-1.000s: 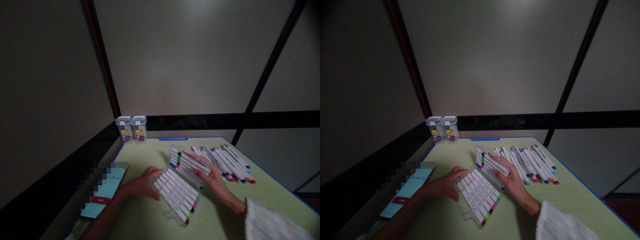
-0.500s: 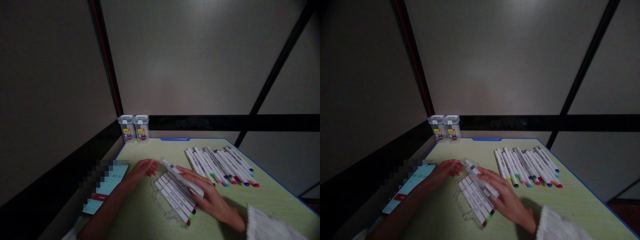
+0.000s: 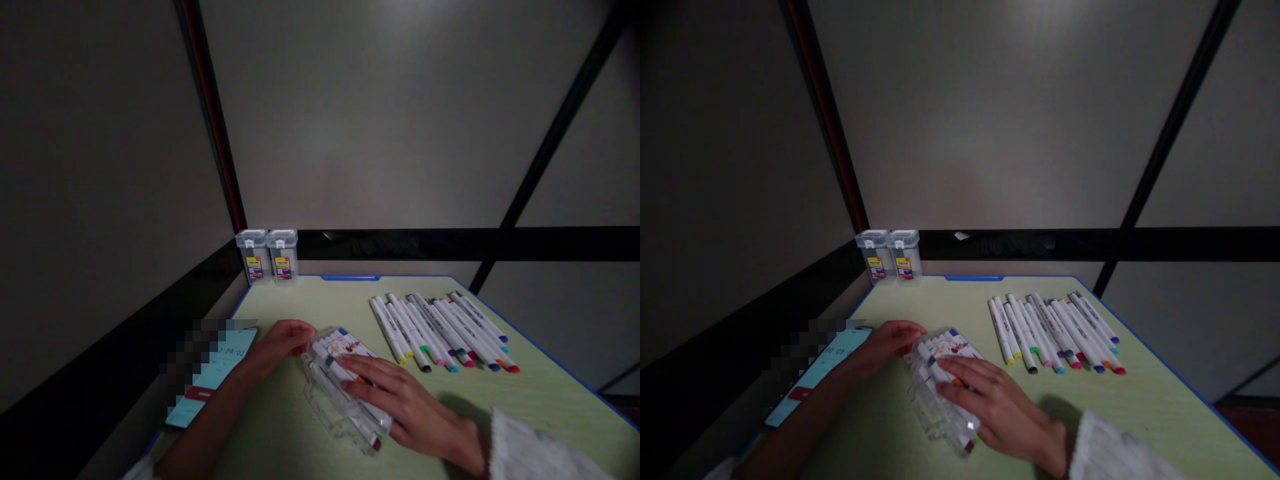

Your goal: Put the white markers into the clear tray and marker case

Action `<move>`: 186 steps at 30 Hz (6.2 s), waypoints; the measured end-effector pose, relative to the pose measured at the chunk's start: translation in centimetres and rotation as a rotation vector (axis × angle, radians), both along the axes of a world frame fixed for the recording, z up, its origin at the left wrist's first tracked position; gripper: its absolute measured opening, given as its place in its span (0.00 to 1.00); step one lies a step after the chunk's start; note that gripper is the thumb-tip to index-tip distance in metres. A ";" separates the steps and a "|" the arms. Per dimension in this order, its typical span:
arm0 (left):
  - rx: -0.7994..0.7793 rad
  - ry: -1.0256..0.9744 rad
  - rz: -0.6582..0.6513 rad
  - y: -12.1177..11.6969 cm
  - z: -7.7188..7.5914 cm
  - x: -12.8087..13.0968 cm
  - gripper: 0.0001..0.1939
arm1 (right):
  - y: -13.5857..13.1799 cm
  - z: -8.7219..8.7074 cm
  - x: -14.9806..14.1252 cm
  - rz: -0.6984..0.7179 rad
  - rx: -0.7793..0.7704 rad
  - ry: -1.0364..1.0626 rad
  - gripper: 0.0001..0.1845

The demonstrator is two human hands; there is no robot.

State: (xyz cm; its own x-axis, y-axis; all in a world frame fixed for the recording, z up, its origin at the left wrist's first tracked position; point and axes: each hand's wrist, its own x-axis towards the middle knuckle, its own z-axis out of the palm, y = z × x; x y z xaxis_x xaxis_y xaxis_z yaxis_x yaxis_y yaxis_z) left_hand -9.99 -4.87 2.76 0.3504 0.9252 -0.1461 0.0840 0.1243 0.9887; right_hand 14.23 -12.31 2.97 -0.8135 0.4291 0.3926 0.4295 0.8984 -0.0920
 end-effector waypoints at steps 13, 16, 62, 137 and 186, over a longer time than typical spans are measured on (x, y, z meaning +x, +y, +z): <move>0.042 0.146 -0.088 0.1 -0.1 -0.3 0.18 | -0.1 0.7 -0.2 0.077 -0.035 -0.121 0.27; 0.059 0.184 -0.093 0.1 -0.1 -0.4 0.18 | -0.2 0.7 -0.1 0.084 -0.052 -0.142 0.29; 0.089 0.152 -0.273 0.6 -0.7 -0.6 0.25 | 0.0 1.3 -0.2 0.160 -0.131 -0.231 0.31; 0.505 0.183 0.039 -2.9 1.2 2.7 0.10 | 2.1 -1.8 1.7 -0.367 -0.164 0.702 0.10; 0.839 0.233 0.005 -2.7 -0.6 1.9 0.12 | 3.0 -1.4 1.1 -0.375 -0.494 0.877 0.11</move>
